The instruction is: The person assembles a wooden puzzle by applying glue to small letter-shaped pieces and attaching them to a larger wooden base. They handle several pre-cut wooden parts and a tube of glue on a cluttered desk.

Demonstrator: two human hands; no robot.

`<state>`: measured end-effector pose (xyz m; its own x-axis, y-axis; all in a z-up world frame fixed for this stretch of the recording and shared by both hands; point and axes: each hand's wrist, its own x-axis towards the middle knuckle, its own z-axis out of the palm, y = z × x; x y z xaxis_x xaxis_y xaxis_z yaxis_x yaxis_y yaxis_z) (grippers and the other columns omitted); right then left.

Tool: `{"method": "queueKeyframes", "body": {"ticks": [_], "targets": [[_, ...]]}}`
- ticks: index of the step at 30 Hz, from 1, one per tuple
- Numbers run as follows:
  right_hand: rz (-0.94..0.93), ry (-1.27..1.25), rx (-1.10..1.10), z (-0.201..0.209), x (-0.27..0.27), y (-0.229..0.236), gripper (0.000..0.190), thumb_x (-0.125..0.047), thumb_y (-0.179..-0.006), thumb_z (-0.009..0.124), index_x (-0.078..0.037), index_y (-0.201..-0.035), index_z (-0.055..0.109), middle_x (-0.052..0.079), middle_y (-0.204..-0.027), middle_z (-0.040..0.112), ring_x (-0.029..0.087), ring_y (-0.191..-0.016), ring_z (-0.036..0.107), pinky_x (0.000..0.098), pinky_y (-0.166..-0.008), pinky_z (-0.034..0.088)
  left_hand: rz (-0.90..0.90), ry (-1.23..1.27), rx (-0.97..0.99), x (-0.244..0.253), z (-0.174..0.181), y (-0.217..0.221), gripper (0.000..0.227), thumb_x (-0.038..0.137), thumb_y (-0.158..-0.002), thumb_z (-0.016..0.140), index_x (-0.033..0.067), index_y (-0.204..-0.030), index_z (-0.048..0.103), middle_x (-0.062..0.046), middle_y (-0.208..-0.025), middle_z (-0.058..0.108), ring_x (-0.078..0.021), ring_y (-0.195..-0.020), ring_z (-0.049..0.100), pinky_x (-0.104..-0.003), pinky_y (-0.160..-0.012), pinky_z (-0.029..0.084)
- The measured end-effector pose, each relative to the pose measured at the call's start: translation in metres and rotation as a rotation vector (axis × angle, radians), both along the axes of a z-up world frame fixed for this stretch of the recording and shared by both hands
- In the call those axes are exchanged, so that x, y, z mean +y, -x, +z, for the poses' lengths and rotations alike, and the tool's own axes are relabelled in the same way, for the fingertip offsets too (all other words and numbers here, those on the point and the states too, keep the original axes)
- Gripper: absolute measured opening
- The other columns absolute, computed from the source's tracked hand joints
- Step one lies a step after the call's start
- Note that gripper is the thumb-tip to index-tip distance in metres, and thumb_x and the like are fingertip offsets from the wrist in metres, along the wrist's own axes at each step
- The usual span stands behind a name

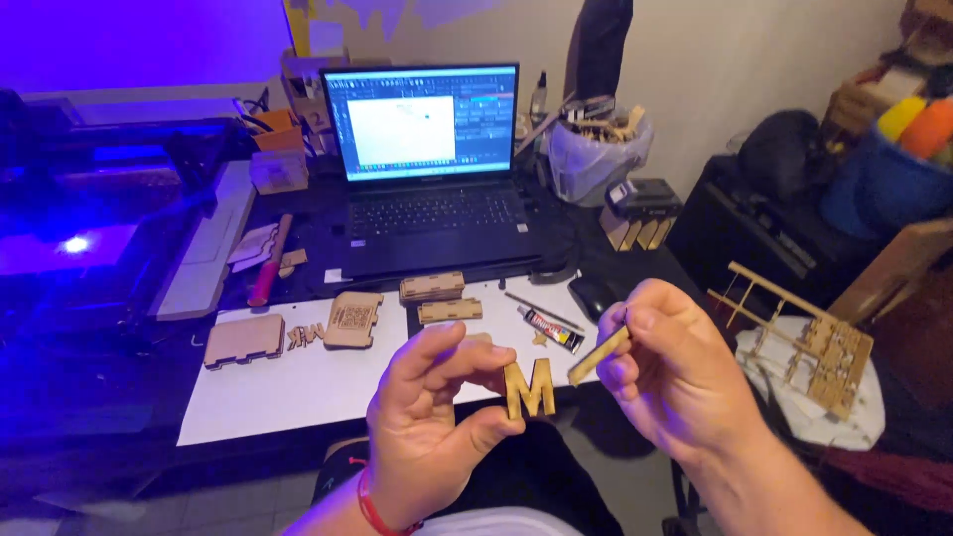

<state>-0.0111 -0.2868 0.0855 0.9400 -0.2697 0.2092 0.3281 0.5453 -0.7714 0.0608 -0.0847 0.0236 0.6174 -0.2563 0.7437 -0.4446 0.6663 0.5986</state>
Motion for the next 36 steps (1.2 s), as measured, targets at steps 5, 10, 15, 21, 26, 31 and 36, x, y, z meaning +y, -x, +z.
{"method": "queueKeyframes", "body": {"ticks": [5, 10, 15, 21, 26, 31, 36], "targets": [[-0.227, 0.195, 0.042, -0.006, 0.008, -0.014, 0.012, -0.003, -0.085, 0.069, -0.002, -0.077, 0.06, 0.016, -0.059, 0.061, 0.018, -0.041, 0.056, 0.0242, -0.04, 0.043, -0.025, -0.008, -0.015, 0.0, -0.01, -0.002, 0.067, 0.005, -0.088, 0.078, 0.006, -0.142, 0.038, -0.018, -0.116, 0.068, -0.0263, -0.103, 0.068, -0.036, -0.09, 0.062], [-0.279, 0.225, 0.052, -0.005, 0.004, -0.014, 0.012, -0.009, -0.089, 0.068, -0.005, -0.08, 0.06, 0.011, -0.056, 0.058, 0.015, -0.043, 0.054, 0.0228, -0.041, 0.041, 0.047, -0.053, -0.006, -0.002, -0.023, -0.014, 0.062, 0.009, -0.09, 0.077, 0.0038, -0.14, 0.04, -0.017, -0.116, 0.07, -0.0222, -0.108, 0.068, -0.032, -0.091, 0.061], [-0.38, 0.328, -0.008, -0.026, 0.011, -0.035, 0.012, -0.005, -0.09, 0.067, -0.004, -0.081, 0.058, 0.017, -0.067, 0.063, 0.016, -0.047, 0.058, 0.0257, -0.047, 0.049, -0.067, -0.012, 0.03, -0.003, -0.028, -0.026, 0.06, -0.005, -0.088, 0.073, -0.0003, -0.134, 0.035, -0.025, -0.114, 0.061, -0.0303, -0.099, 0.068, -0.036, -0.085, 0.063], [-0.246, 0.174, -0.105, -0.035, 0.009, -0.042, 0.016, -0.01, -0.087, 0.074, -0.005, -0.08, 0.06, 0.018, -0.074, 0.065, 0.017, -0.052, 0.061, 0.0258, -0.047, 0.053, -0.168, 0.066, 0.08, -0.016, -0.033, -0.051, 0.054, -0.006, -0.091, 0.071, 0.0043, -0.134, 0.039, -0.023, -0.12, 0.058, -0.0341, -0.112, 0.067, -0.042, -0.096, 0.063], [-0.386, 0.201, 0.008, -0.063, -0.002, -0.068, 0.014, -0.008, -0.088, 0.07, -0.003, -0.08, 0.06, 0.015, -0.063, 0.062, 0.018, -0.048, 0.06, 0.0256, -0.043, 0.049, -0.242, 0.104, 0.16, -0.028, -0.041, -0.063, 0.048, -0.009, -0.092, 0.068, 0.007, -0.127, 0.039, -0.023, -0.122, 0.053, -0.0349, -0.116, 0.064, -0.049, -0.091, 0.064], [-0.418, 0.323, -0.041, -0.048, -0.003, -0.072, 0.019, -0.014, -0.091, 0.067, -0.008, -0.079, 0.054, 0.011, -0.06, 0.057, 0.017, -0.048, 0.056, 0.0255, -0.045, 0.045, -0.185, 0.046, 0.075, -0.036, -0.042, -0.082, 0.045, -0.008, -0.092, 0.068, 0.0071, -0.124, 0.04, -0.023, -0.121, 0.052, -0.0329, -0.111, 0.067, -0.042, -0.091, 0.066], [-0.523, 0.321, -0.115, -0.04, -0.017, -0.085, 0.012, -0.005, -0.088, 0.07, -0.004, -0.085, 0.059, 0.019, -0.08, 0.063, 0.019, -0.052, 0.062, 0.0266, -0.048, 0.053, -0.03, -0.028, -0.062, -0.044, -0.032, -0.101, 0.036, 0.005, -0.094, 0.07, 0.0098, -0.118, 0.044, -0.018, -0.113, 0.061, -0.0247, -0.103, 0.07, -0.032, -0.083, 0.067]]}}
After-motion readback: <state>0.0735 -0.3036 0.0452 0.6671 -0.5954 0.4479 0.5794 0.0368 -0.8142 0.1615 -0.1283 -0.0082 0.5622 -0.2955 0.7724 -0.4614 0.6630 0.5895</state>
